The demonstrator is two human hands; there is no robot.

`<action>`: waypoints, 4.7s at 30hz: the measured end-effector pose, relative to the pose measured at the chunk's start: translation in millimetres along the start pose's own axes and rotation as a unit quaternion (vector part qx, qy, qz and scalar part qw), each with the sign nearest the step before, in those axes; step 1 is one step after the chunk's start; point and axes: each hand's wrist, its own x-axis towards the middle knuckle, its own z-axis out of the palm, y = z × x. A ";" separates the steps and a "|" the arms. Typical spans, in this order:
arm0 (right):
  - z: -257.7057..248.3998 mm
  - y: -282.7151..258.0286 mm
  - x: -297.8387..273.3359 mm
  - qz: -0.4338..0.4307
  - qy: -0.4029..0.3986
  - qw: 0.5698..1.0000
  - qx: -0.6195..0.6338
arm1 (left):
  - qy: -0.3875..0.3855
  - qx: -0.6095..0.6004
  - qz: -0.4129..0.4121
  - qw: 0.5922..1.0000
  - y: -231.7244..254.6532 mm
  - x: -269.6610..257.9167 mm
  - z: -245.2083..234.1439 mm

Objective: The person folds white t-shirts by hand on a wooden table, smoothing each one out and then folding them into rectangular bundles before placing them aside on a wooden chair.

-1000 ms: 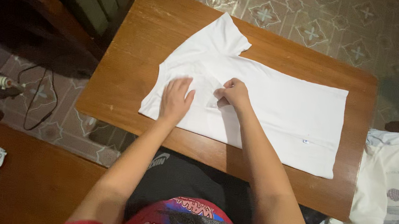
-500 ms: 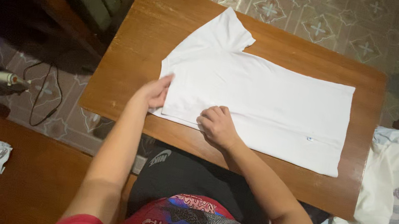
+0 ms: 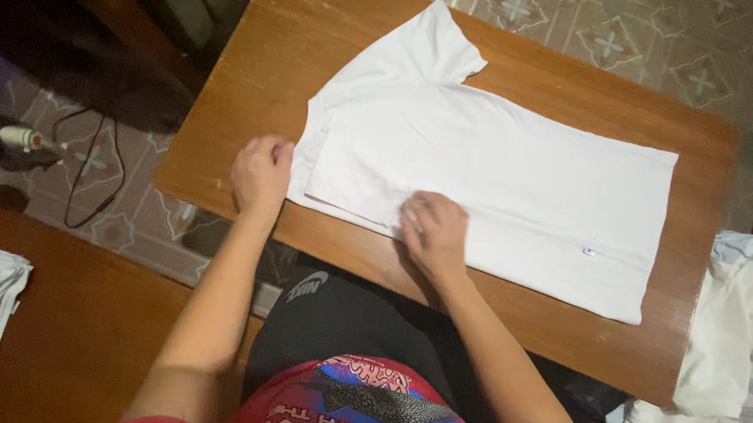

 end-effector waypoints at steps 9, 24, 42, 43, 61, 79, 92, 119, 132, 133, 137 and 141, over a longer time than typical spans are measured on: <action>-8.2 0.2 -22.8 0.177 -0.107 0.972 -0.111 | -0.073 0.082 -0.040 0.993 -13.4 -14.2 -20.2; -128.5 103.0 -116.4 0.514 -0.042 0.838 -0.180 | -0.123 -0.087 0.430 0.890 147.0 -73.6 80.0; -184.2 158.0 -106.9 0.469 -0.013 0.857 -0.211 | -0.106 -0.006 0.132 0.986 113.8 33.3 62.2; -181.2 184.3 -95.0 0.386 0.065 0.898 -0.199 | -0.073 -0.028 0.130 0.988 119.1 55.5 73.6; -191.7 273.2 -28.4 0.312 -0.017 0.921 -0.231 | -0.291 -0.368 -0.288 0.835 108.4 170.4 117.7; -198.5 120.9 -177.3 0.383 0.129 0.898 -0.171 | -0.240 -0.096 0.042 0.965 14.4 -7.8 11.5; -157.5 106.3 -110.2 0.409 0.081 0.866 -0.276 | -0.276 0.063 -0.088 0.955 39.6 11.1 1.6; 33.8 46.7 66.1 0.483 -0.132 0.862 0.079 | -0.242 -0.206 0.003 0.948 34.7 38.2 53.8; 0.6 18.5 0.1 0.181 -0.061 0.955 0.226 | -0.457 -0.278 0.053 0.843 -2.8 -20.1 5.8; 4.9 20.0 5.9 0.262 -0.049 0.924 0.273 | -0.418 -0.392 -0.042 0.818 -3.3 -10.0 12.3; 20.6 26.2 31.9 0.426 0.009 0.870 0.248 | -0.259 -0.246 -0.068 0.931 16.6 12.9 40.7; 24.2 29.0 35.8 0.429 -0.063 0.894 0.115 | -0.222 -0.105 -0.017 0.969 28.2 9.4 37.1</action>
